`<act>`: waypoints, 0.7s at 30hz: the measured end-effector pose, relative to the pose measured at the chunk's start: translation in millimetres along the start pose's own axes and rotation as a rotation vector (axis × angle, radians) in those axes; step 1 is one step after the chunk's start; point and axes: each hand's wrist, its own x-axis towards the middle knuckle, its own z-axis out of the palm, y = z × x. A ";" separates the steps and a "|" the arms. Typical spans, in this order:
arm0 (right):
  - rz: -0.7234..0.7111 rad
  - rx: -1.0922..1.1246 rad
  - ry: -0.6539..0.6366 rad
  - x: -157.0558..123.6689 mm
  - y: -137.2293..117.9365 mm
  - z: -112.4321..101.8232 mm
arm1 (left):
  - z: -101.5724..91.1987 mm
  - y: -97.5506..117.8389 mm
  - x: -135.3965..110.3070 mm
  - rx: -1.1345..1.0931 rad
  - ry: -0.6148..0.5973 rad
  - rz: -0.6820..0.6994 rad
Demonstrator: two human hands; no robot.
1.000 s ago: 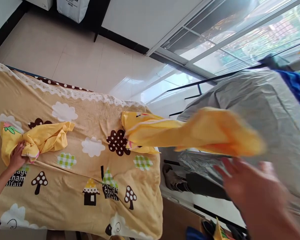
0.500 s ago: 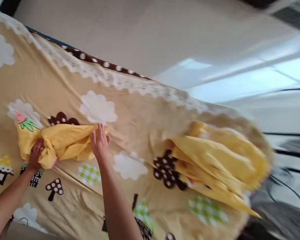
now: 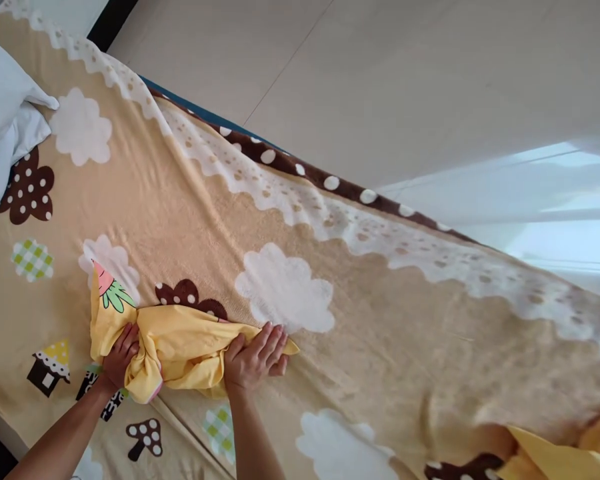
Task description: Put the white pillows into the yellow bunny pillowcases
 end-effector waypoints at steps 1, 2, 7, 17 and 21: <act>-0.012 -0.005 0.006 0.1 0.7 0.2 | 0.3 0.8 0.0 0.003 0.000 -0.007; -0.023 -0.009 0.010 0.0 1.6 0.5 | 0.6 1.8 0.0 0.002 -0.003 -0.010; -0.085 -0.021 0.043 0.0 10.0 3.9 | 2.2 7.5 0.8 -0.008 0.031 -0.020; -0.126 0.046 0.056 10.0 9.5 9.4 | 10.6 13.0 12.3 0.016 0.214 -0.094; -0.135 0.114 0.053 12.6 12.8 11.3 | 3.8 17.0 18.5 -0.035 0.085 -0.218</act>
